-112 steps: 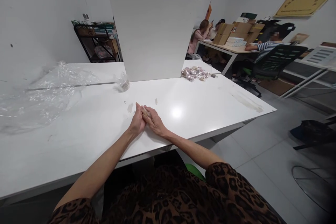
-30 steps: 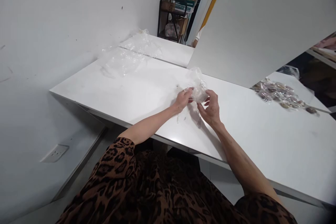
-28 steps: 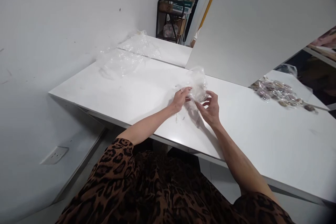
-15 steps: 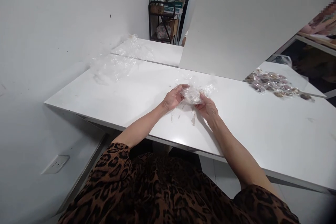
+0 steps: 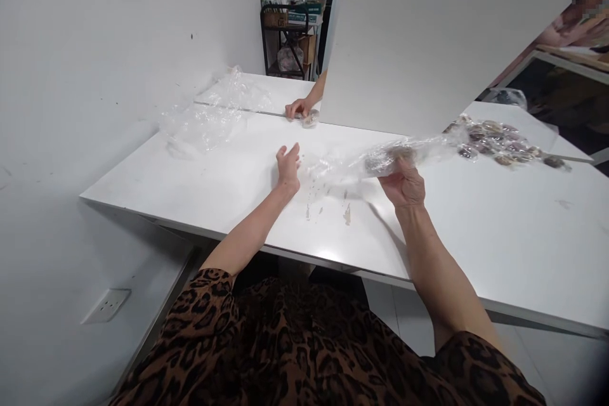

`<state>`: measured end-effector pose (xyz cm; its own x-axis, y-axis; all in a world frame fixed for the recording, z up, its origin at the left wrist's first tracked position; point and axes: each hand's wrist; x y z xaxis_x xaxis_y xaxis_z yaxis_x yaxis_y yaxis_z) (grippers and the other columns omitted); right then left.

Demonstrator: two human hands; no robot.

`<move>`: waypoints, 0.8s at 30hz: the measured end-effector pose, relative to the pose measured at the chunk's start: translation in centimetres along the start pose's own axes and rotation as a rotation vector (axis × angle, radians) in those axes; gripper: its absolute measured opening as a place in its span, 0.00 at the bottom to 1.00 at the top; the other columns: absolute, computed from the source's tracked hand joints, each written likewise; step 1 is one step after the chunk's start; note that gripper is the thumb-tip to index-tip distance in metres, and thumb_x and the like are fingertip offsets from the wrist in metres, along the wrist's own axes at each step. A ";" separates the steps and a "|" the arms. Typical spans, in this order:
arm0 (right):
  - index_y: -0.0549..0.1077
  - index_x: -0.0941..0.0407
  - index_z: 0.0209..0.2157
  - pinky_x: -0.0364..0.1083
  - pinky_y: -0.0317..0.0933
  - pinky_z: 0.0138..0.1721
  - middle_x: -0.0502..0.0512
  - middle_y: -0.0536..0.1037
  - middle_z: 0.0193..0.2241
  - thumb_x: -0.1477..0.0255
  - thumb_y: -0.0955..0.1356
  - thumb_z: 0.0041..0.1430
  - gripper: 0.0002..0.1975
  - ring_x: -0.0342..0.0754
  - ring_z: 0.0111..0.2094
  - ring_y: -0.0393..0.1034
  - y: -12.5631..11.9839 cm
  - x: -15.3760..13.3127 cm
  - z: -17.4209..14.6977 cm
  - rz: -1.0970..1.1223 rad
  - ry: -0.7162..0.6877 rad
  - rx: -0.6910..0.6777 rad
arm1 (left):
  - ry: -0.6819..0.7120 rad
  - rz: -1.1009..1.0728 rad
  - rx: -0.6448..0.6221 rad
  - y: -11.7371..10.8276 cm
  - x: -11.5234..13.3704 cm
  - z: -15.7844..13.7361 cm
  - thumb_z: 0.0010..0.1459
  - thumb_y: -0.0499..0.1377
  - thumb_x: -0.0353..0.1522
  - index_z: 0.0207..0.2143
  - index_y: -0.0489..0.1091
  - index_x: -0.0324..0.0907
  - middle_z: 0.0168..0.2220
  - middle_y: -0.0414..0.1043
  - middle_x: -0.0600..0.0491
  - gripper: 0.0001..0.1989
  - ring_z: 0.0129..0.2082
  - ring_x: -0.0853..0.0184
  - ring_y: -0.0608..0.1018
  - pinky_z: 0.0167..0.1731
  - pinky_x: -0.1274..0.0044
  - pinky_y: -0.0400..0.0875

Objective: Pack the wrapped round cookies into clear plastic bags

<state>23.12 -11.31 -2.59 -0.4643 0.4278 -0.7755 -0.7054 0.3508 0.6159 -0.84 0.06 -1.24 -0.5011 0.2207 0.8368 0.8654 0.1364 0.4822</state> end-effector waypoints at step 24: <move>0.78 0.52 0.34 0.42 0.72 0.32 0.49 0.82 0.32 0.58 0.85 0.35 0.26 0.42 0.31 0.74 1.5 2.4 -0.8 -0.209 0.257 -0.002 | -0.287 0.149 -0.777 -0.1 0.4 -2.9 0.68 0.55 0.33 0.33 0.71 0.40 0.50 0.82 0.43 0.10 0.47 0.59 0.84 0.51 0.66 0.76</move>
<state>20.55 -10.40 -3.69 -0.4287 0.1226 -0.8951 -0.8005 0.4077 0.4393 -1.14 -2.70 -0.22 -0.2727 0.4353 0.8580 0.6288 -0.5943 0.5014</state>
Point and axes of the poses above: each hand's wrist, its own z-axis towards the middle knuckle, its own y-axis out of the palm, x = y × z
